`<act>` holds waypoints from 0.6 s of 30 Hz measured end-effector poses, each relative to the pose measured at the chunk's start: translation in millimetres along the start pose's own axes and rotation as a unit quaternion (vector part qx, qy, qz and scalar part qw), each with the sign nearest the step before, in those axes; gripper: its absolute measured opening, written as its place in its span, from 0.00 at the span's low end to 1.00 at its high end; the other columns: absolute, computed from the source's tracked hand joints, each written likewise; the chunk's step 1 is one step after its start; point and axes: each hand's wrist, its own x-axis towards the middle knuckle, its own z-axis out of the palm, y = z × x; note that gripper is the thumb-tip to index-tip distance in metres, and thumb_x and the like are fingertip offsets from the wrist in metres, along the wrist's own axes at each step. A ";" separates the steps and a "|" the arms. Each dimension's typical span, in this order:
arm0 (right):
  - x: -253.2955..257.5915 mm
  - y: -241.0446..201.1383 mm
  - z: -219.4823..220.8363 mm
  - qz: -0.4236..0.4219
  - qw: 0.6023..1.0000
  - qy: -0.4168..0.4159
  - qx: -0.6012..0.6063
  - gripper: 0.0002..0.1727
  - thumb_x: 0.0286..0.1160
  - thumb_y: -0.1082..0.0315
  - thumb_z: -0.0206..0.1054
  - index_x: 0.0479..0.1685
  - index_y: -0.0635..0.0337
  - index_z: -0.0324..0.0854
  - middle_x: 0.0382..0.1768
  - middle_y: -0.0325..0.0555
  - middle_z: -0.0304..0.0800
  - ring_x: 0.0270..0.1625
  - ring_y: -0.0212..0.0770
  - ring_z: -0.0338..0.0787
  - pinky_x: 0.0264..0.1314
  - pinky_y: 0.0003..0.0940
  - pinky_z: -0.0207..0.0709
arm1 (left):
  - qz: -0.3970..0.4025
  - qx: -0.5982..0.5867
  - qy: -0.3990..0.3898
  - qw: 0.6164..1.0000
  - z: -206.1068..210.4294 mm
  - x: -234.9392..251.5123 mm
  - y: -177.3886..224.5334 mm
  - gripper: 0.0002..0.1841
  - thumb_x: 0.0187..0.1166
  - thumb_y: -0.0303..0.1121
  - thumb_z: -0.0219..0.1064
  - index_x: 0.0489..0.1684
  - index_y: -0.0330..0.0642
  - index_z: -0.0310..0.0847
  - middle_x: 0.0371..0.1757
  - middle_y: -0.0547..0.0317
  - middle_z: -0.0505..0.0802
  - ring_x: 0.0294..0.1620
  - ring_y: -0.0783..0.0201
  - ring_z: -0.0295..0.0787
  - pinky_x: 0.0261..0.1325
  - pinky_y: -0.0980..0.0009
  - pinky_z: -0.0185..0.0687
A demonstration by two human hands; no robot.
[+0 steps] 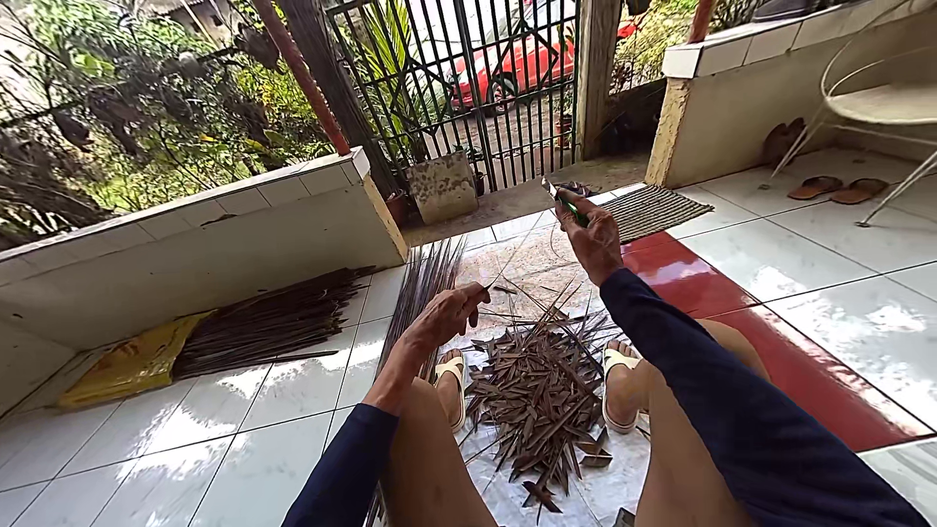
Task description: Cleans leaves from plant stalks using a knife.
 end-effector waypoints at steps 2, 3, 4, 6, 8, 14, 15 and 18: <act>7.8 4.1 -9.8 0.004 1.000 0.000 0.020 0.22 0.88 0.47 0.60 0.76 0.39 0.83 0.56 0.44 0.94 0.49 0.43 0.93 0.59 0.51 0.84 | -0.005 0.004 -0.007 1.000 -0.6 -2.8 -2.4 0.20 0.97 0.44 0.44 0.61 0.48 0.82 0.31 0.64 0.91 0.21 0.71 0.84 0.28 0.74 0.83; 11.1 6.4 -12.9 0.004 0.999 0.006 0.034 0.22 0.88 0.49 0.61 0.75 0.42 0.84 0.55 0.45 0.94 0.47 0.42 0.92 0.58 0.49 0.83 | -0.008 0.009 -0.009 1.000 -0.8 -4.2 -4.2 0.20 0.97 0.44 0.44 0.61 0.48 0.83 0.30 0.65 0.91 0.21 0.72 0.85 0.28 0.74 0.83; 15.0 9.7 -16.0 0.000 0.999 0.010 0.042 0.22 0.88 0.50 0.61 0.75 0.44 0.84 0.56 0.44 0.94 0.47 0.40 0.92 0.57 0.47 0.83 | -0.011 0.013 -0.012 1.000 -1.1 -6.0 -5.6 0.20 0.97 0.44 0.44 0.61 0.49 0.83 0.30 0.66 0.91 0.21 0.72 0.85 0.29 0.73 0.83; 23.4 15.3 -22.8 0.003 0.998 0.017 0.056 0.22 0.88 0.52 0.62 0.75 0.46 0.84 0.58 0.44 0.93 0.47 0.38 0.91 0.58 0.43 0.83 | -0.016 0.021 -0.019 0.999 -1.9 -9.5 -9.4 0.20 0.97 0.45 0.43 0.60 0.49 0.83 0.30 0.66 0.91 0.22 0.71 0.85 0.30 0.72 0.84; 32.5 20.1 -30.8 0.003 0.997 0.025 0.076 0.22 0.89 0.53 0.62 0.75 0.48 0.83 0.56 0.45 0.93 0.46 0.37 0.91 0.56 0.40 0.84 | -0.029 0.029 -0.023 0.999 -3.1 -13.5 -11.5 0.20 0.97 0.46 0.43 0.60 0.51 0.83 0.30 0.67 0.91 0.22 0.71 0.85 0.30 0.71 0.84; 43.1 25.9 -51.3 0.052 0.986 0.035 0.152 0.20 0.89 0.55 0.62 0.74 0.49 0.82 0.40 0.39 0.88 0.31 0.29 0.79 0.34 0.26 0.72 | -0.045 0.037 -0.020 0.998 -8.1 -24.8 -16.1 0.20 0.97 0.46 0.42 0.60 0.50 0.82 0.29 0.66 0.90 0.21 0.71 0.84 0.29 0.72 0.84; 41.9 26.3 -52.9 0.062 0.984 0.031 0.165 0.20 0.89 0.56 0.62 0.75 0.48 0.82 0.38 0.37 0.87 0.29 0.28 0.78 0.30 0.24 0.69 | -0.050 0.042 -0.021 0.998 -9.0 -26.2 -16.5 0.20 0.97 0.46 0.42 0.61 0.51 0.82 0.29 0.66 0.90 0.21 0.71 0.84 0.29 0.72 0.84; 37.8 27.3 -50.9 0.091 0.976 0.017 0.199 0.20 0.89 0.55 0.62 0.76 0.45 0.81 0.33 0.35 0.85 0.23 0.27 0.74 0.23 0.22 0.65 | -0.064 0.063 -0.023 0.996 -11.2 -31.2 -16.4 0.21 0.97 0.47 0.42 0.62 0.52 0.82 0.29 0.67 0.89 0.22 0.70 0.84 0.30 0.70 0.83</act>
